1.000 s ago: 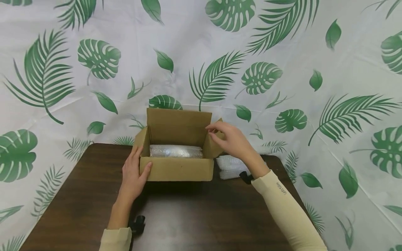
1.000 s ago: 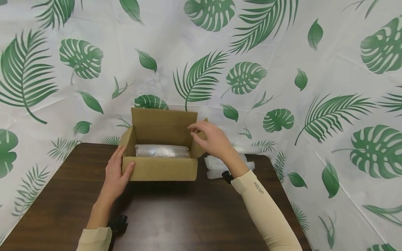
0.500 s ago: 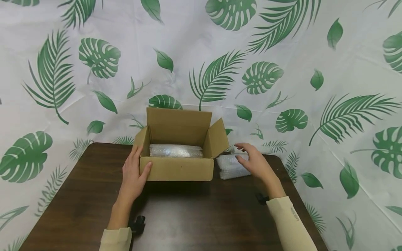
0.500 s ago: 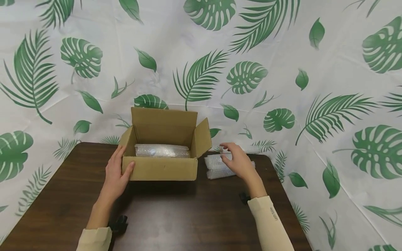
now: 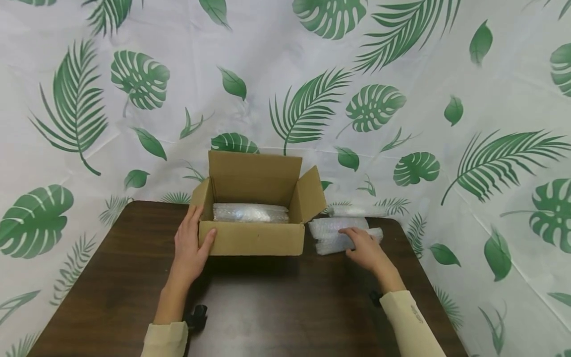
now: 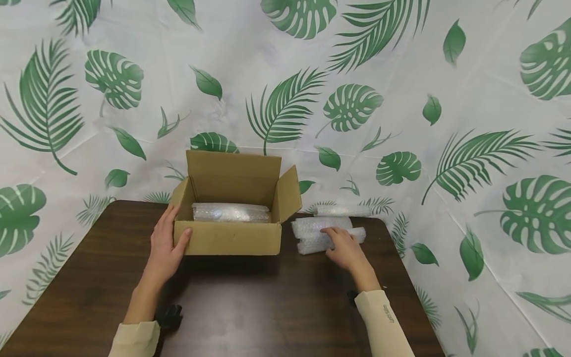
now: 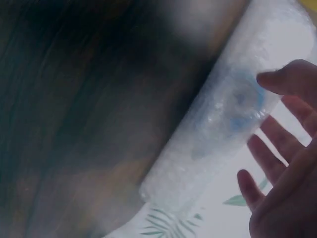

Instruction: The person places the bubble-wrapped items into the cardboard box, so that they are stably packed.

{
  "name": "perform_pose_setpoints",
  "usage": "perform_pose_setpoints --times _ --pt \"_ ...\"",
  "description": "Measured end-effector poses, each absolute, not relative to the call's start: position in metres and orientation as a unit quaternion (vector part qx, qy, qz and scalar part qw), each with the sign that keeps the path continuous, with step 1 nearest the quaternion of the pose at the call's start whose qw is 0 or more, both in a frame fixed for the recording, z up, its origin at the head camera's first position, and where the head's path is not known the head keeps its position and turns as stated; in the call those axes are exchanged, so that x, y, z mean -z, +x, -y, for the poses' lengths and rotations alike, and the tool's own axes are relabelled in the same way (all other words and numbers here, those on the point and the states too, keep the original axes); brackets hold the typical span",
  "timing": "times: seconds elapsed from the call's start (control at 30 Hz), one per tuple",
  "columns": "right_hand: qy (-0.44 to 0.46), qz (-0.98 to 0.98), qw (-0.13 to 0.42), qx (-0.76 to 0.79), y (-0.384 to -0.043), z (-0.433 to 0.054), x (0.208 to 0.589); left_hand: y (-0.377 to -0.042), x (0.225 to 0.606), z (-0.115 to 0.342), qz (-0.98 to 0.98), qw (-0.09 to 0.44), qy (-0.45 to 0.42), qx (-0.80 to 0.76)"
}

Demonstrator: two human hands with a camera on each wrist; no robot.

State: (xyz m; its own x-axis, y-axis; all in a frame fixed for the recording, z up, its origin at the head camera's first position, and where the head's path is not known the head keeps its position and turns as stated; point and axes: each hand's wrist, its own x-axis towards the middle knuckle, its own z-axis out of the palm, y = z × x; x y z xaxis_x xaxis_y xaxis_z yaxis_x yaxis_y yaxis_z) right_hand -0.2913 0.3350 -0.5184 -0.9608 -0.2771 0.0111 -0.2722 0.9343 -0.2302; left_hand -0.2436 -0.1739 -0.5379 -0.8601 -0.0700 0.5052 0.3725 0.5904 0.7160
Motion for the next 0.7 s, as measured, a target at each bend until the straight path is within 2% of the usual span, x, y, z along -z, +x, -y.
perform_pose_setpoints --times 0.2,0.37,0.7 --pt "-0.131 -0.983 0.036 0.121 -0.291 -0.339 0.527 -0.244 0.537 0.176 0.855 0.253 -0.09 0.443" --pt "-0.148 -0.98 0.038 0.125 -0.291 -0.343 0.531 -0.245 0.538 0.176 0.854 0.263 -0.092 0.44" --pt "-0.124 -0.99 0.037 0.062 -0.29 -0.346 0.533 -0.243 0.538 0.173 0.856 0.264 -0.094 0.435"
